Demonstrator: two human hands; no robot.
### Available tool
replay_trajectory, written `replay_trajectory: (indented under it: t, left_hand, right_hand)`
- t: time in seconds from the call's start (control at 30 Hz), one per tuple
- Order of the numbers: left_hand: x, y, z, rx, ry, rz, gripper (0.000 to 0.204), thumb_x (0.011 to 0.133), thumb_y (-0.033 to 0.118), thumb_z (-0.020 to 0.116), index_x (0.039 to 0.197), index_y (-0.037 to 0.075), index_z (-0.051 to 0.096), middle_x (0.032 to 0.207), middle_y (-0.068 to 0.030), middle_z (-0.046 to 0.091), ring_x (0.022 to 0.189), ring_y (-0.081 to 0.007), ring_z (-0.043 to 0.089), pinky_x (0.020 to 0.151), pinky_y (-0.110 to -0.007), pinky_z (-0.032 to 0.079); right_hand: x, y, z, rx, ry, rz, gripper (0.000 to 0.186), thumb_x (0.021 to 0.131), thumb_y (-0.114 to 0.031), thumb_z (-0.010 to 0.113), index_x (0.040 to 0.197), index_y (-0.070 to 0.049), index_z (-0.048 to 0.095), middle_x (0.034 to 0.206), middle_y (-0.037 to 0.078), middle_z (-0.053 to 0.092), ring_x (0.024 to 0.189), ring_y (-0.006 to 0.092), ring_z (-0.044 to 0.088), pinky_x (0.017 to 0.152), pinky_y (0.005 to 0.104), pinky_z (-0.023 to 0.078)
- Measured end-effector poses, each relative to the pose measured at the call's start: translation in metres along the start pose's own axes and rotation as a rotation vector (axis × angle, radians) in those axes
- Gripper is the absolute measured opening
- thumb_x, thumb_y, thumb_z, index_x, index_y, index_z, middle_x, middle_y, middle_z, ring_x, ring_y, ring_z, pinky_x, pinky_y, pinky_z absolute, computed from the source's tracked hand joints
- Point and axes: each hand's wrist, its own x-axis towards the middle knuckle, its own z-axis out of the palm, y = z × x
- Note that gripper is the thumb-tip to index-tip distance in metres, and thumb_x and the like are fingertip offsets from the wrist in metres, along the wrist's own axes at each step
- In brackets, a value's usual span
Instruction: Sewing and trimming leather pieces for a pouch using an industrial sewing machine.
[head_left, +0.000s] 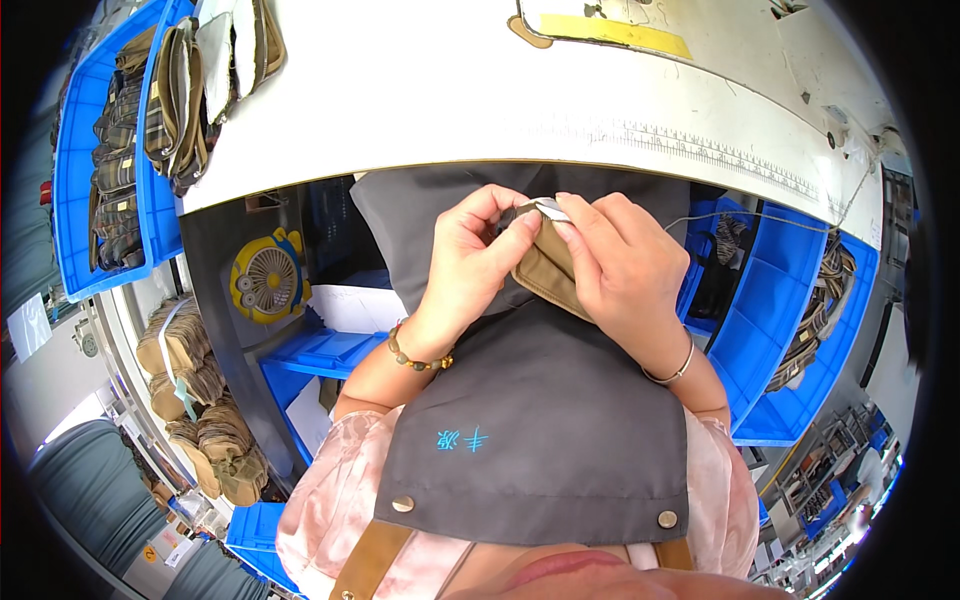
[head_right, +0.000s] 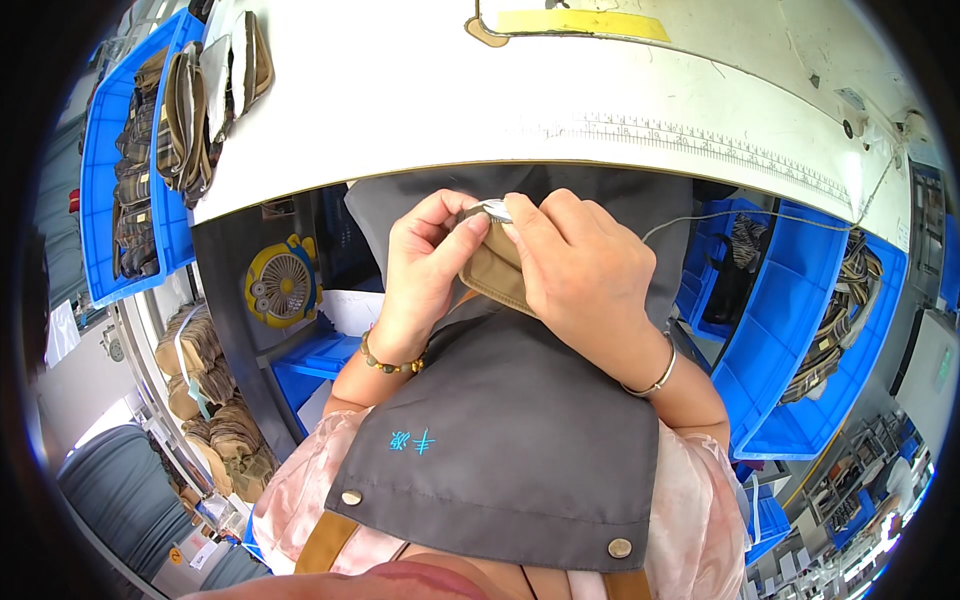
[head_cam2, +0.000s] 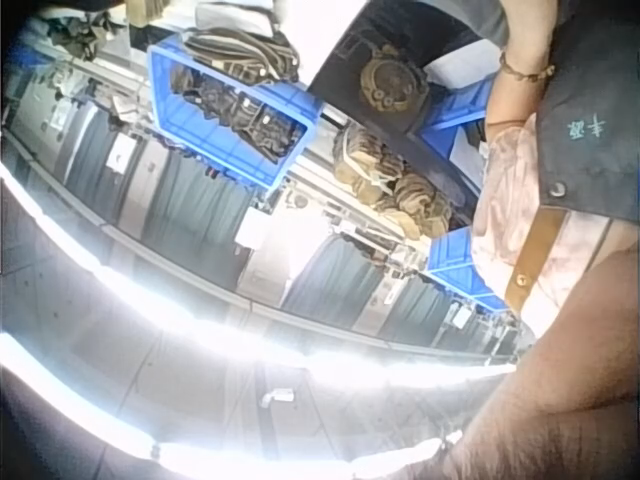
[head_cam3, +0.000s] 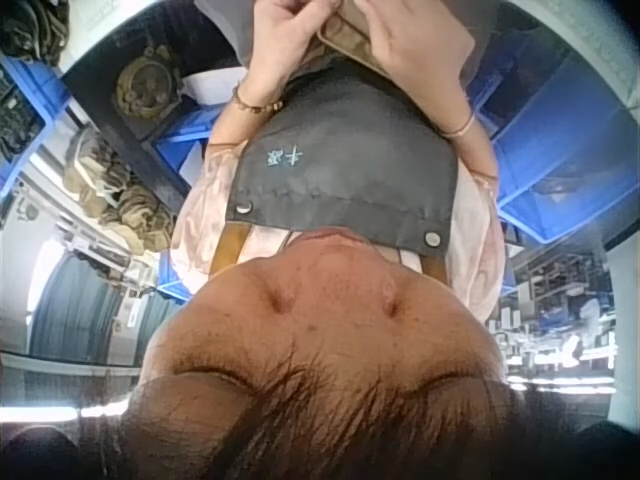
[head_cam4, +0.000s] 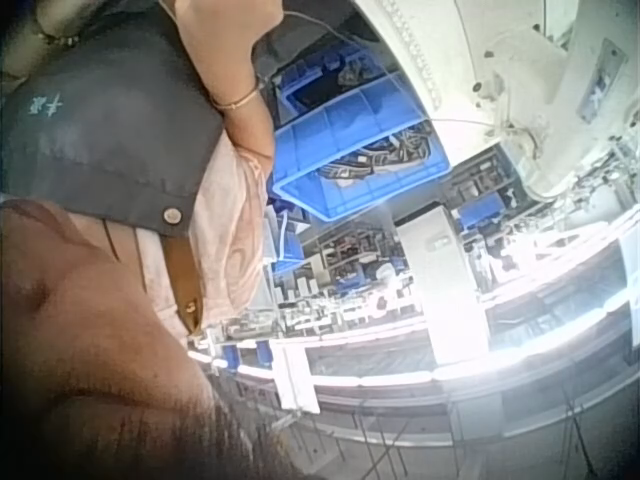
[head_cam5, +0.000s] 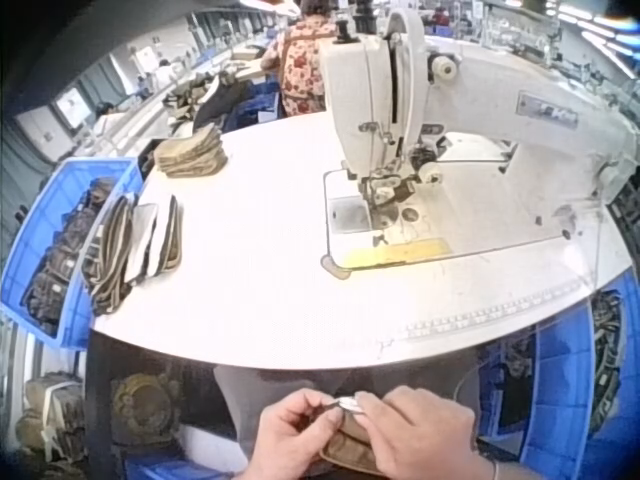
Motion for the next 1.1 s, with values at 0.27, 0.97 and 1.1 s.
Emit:
replay_trajectory:
  t: [0.27,0.97,1.1]
  left_hand:
    - [0.0,-0.003,0.003,0.001,0.017,0.114,0.008,0.095,0.008,0.067,0.096,0.0,0.068,0.077,0.0068,0.062,0.066,0.0018,0.046,0.056,-0.017,0.037]
    - [-0.004,-0.001,-0.004,-0.027,0.012,0.012,0.011,0.098,0.009,0.063,0.105,0.001,0.066,0.094,-0.0003,0.068,0.082,-0.0036,0.058,0.075,-0.02,0.047]
    - [-0.005,0.0,-0.003,-0.049,0.008,0.021,0.011,0.098,0.009,0.063,0.105,0.001,0.066,0.095,-0.0006,0.069,0.084,-0.0037,0.058,0.077,-0.021,0.048]
  right_hand:
    - [-0.003,0.002,0.01,0.007,0.073,-0.04,0.028,0.075,-0.009,0.074,0.103,-0.011,0.072,0.075,-0.001,0.052,0.059,0.0125,0.054,0.05,0.027,0.041]
    - [-0.003,0.002,-0.011,0.203,-0.023,0.186,0.02,0.083,-0.011,0.073,0.103,-0.01,0.073,0.078,0.003,0.061,0.062,0.0188,0.061,0.054,0.0303,0.047]
    - [-0.004,-0.001,-0.009,0.192,-0.043,0.187,0.019,0.084,-0.012,0.073,0.103,-0.01,0.073,0.078,0.002,0.061,0.062,0.0189,0.06,0.053,0.0305,0.046]
